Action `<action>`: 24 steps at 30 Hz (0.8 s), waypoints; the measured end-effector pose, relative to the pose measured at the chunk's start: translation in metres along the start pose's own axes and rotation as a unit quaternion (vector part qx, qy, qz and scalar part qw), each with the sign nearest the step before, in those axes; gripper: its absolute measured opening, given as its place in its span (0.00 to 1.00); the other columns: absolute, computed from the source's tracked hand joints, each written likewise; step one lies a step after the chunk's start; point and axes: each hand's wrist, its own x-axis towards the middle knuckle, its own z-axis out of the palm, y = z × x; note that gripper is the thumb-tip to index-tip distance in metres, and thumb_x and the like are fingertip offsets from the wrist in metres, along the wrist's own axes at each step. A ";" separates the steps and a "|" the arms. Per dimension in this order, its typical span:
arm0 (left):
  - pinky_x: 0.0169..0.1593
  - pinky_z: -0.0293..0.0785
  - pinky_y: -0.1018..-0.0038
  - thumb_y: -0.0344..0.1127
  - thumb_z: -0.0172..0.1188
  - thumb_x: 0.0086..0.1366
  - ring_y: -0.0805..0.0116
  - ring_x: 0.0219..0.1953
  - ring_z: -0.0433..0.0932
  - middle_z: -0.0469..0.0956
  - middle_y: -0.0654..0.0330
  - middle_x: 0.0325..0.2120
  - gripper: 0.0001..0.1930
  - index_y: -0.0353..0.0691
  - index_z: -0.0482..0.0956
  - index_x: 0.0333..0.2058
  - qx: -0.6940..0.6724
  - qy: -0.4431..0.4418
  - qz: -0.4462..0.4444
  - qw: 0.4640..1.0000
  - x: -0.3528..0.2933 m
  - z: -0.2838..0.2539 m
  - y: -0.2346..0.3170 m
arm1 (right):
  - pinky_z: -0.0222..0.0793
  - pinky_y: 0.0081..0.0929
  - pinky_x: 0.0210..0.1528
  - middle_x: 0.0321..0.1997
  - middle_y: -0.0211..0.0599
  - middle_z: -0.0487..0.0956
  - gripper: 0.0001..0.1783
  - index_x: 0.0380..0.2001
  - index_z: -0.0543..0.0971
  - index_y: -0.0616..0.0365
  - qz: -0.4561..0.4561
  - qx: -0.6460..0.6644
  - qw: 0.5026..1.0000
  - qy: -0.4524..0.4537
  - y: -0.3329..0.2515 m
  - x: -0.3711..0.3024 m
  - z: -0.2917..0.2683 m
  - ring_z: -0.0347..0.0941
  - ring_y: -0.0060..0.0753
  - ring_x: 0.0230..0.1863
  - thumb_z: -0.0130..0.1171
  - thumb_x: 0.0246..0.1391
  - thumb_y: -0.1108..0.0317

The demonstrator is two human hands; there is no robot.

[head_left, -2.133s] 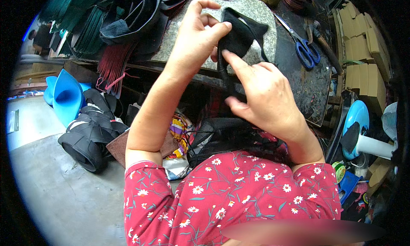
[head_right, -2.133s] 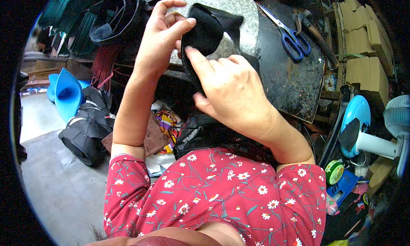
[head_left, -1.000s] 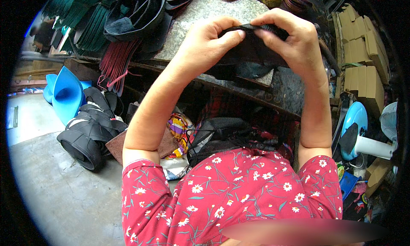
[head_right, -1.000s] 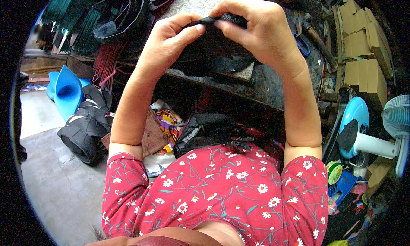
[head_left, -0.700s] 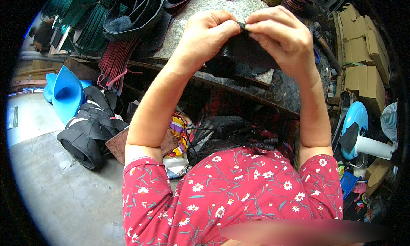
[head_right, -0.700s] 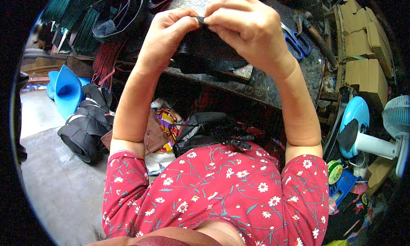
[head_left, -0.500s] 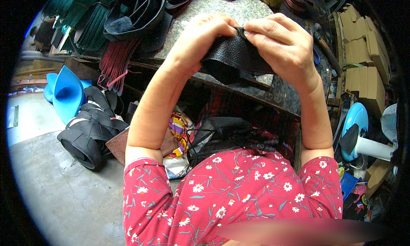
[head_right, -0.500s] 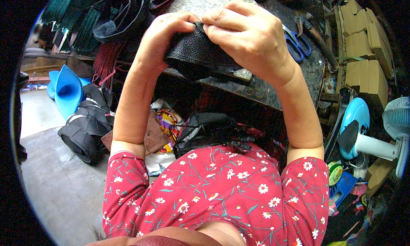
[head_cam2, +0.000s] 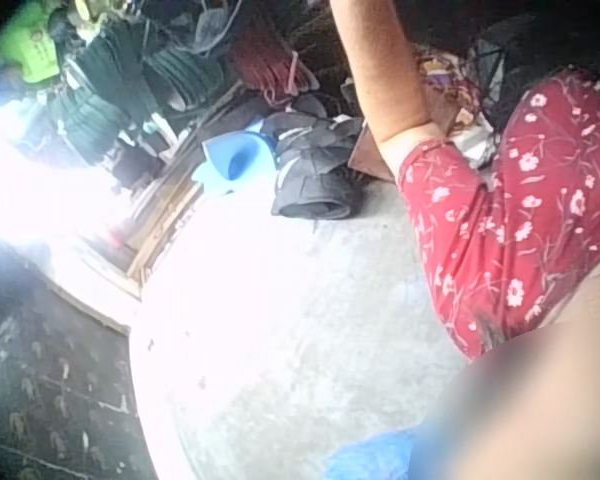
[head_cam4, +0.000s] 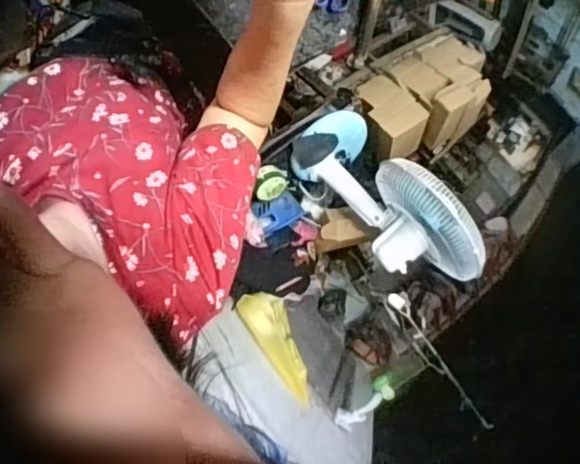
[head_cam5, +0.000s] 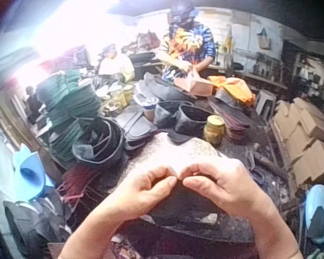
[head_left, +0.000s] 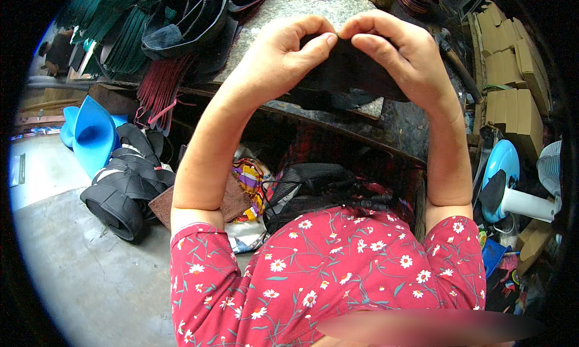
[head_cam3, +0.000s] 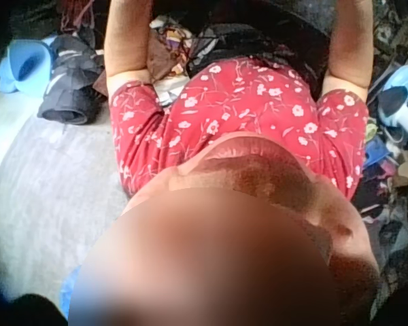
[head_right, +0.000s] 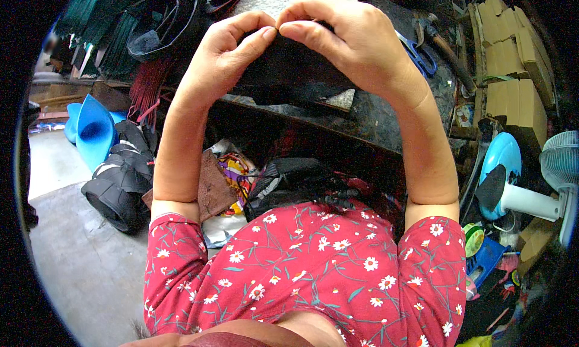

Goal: The person repeatedly hammers a black shoe upper on a workbench, then inspects the seam and interior. They use a hammer to tap the shoe and a pair of scissors to trim a strap, then continue hammering and inspecting the shoe.

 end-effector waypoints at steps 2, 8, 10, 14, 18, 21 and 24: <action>0.34 0.67 0.79 0.36 0.57 0.68 0.80 0.29 0.68 0.72 0.67 0.24 0.10 0.34 0.78 0.38 0.058 0.026 0.053 0.997 -0.003 -0.001 0.004 | 0.70 0.21 0.46 0.37 0.34 0.81 0.12 0.42 0.79 0.62 0.053 -0.018 0.998 0.001 -0.003 -0.002 0.001 0.76 0.23 0.39 0.59 0.62 0.65; 0.30 0.71 0.72 0.36 0.60 0.65 0.64 0.23 0.74 0.76 0.54 0.23 0.08 0.36 0.78 0.36 0.141 0.055 0.158 0.976 -0.013 -0.009 0.015 | 0.68 0.22 0.36 0.27 0.36 0.75 0.11 0.38 0.80 0.62 -0.005 -0.126 0.991 -0.034 -0.011 -0.001 0.002 0.72 0.22 0.32 0.61 0.60 0.64; 0.31 0.72 0.70 0.36 0.61 0.64 0.58 0.25 0.76 0.76 0.51 0.25 0.08 0.37 0.80 0.35 0.196 0.057 0.192 0.960 -0.009 -0.015 0.018 | 0.66 0.22 0.33 0.25 0.36 0.71 0.12 0.34 0.78 0.64 -0.016 -0.096 0.994 -0.041 -0.012 0.002 0.002 0.68 0.22 0.28 0.60 0.60 0.64; 0.36 0.72 0.76 0.38 0.63 0.63 0.71 0.30 0.78 0.80 0.59 0.27 0.11 0.36 0.82 0.37 0.090 0.003 0.085 0.992 -0.014 -0.022 0.032 | 0.61 0.18 0.30 0.25 0.24 0.69 0.12 0.33 0.76 0.63 0.024 0.093 0.992 -0.077 -0.016 0.008 -0.002 0.62 0.15 0.28 0.55 0.64 0.64; 0.41 0.71 0.81 0.34 0.65 0.62 0.81 0.34 0.75 0.80 0.67 0.29 0.10 0.33 0.82 0.36 -0.281 -0.022 -0.030 0.959 -0.033 -0.014 0.040 | 0.55 0.14 0.28 0.26 0.17 0.66 0.13 0.32 0.75 0.62 0.079 0.330 0.923 -0.183 -0.021 0.004 -0.009 0.58 0.11 0.28 0.55 0.64 0.62; 0.42 0.70 0.82 0.34 0.64 0.62 0.81 0.35 0.74 0.79 0.68 0.30 0.09 0.34 0.82 0.36 -0.318 -0.045 -0.049 0.946 -0.039 0.000 0.032 | 0.54 0.17 0.26 0.23 0.18 0.65 0.15 0.29 0.74 0.63 0.066 0.323 0.918 -0.222 -0.016 0.000 -0.009 0.56 0.13 0.25 0.55 0.64 0.61; 0.40 0.69 0.82 0.37 0.62 0.65 0.82 0.36 0.73 0.77 0.69 0.29 0.10 0.35 0.81 0.38 -0.243 -0.081 -0.052 0.965 -0.037 0.004 0.021 | 0.56 0.20 0.27 0.21 0.21 0.65 0.16 0.29 0.74 0.64 0.070 0.219 0.939 -0.256 -0.008 -0.004 -0.008 0.57 0.15 0.25 0.55 0.64 0.61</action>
